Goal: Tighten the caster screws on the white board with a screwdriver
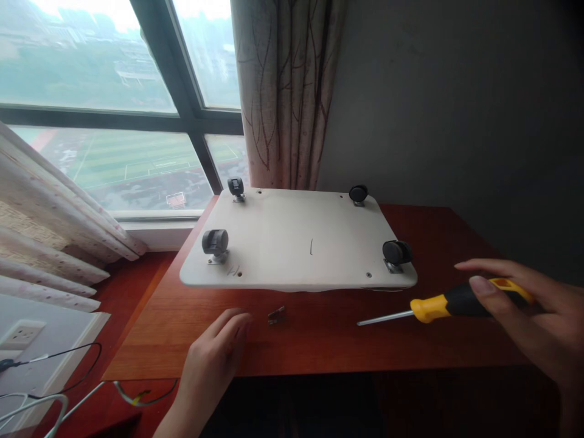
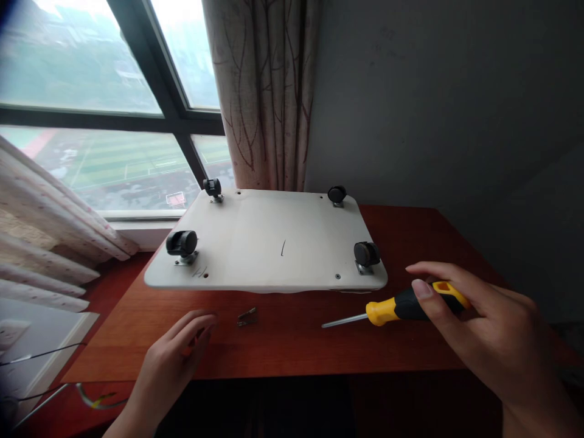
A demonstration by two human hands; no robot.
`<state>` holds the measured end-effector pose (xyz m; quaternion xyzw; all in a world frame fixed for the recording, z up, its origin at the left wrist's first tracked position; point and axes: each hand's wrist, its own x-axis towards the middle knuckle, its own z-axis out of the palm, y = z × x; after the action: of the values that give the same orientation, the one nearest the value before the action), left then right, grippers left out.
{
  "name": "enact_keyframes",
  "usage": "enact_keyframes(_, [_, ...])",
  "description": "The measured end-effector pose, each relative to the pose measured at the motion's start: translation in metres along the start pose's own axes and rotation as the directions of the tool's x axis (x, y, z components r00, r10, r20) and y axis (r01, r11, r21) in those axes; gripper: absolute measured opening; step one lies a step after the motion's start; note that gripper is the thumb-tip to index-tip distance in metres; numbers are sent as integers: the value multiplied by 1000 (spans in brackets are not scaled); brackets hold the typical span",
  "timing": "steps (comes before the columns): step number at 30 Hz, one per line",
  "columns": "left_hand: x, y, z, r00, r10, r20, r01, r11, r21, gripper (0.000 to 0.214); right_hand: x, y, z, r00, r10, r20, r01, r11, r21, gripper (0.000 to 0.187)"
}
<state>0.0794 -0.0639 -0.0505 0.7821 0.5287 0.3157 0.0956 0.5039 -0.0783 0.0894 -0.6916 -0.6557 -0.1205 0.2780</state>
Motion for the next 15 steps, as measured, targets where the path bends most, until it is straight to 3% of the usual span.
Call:
enact_keyframes(5, [11,25,0,993,5,-116,-34,969,-246,17,-1,-16,5,998,56,24,-59,988,146,17])
enact_keyframes(11, [20,55,23,989,143,-35,-147,935,-322,25,-2,-44,11,991,126,42,-133,930,341,17])
enact_keyframes(15, [23,67,33,979,205,-6,-196,926,-323,26,-4,-56,17,993,107,56,-120,899,421,20])
